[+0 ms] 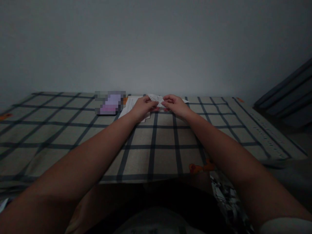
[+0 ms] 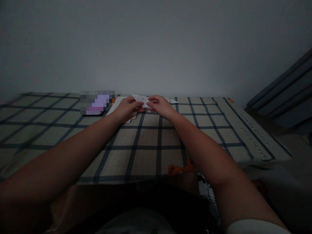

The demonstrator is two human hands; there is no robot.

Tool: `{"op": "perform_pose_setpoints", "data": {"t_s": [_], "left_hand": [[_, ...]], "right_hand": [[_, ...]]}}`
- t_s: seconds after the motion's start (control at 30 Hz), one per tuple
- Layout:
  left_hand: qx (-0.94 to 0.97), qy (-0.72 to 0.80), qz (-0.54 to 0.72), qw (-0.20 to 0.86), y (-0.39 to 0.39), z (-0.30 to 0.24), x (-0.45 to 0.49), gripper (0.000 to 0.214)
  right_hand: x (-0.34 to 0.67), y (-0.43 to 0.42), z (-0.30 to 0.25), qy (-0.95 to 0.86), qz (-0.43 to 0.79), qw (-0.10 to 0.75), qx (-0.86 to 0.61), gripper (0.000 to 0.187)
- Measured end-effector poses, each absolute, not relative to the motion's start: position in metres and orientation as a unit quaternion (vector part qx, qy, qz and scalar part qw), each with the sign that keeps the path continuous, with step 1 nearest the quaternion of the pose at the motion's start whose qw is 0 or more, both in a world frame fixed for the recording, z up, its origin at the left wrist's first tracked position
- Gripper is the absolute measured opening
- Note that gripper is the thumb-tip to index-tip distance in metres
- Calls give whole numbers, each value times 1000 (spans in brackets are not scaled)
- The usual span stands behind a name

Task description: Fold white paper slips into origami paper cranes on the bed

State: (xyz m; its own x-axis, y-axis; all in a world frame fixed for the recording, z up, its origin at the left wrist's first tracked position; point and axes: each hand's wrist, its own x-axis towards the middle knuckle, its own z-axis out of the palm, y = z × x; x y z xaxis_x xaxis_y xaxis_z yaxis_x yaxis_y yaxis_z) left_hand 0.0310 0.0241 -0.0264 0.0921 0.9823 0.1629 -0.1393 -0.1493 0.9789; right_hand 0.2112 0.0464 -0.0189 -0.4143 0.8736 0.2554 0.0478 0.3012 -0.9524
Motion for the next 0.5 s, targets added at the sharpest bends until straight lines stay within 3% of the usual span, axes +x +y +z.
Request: {"op": "perform_pose_setpoints", "data": {"t_s": [0.23,0.37,0.5], "left_hand": [[492,396,541,556,22,-24,33,19],[460,410,564,549,23,-23,34,15],[454,412,567,550,24,-22,33,15]], "right_hand": [[214,48,-19,-730,421,424,-331,22],[217,47,-17,-795,258,454,-308,23],[220,42,-14,-864,144,414,-246,13]]}}
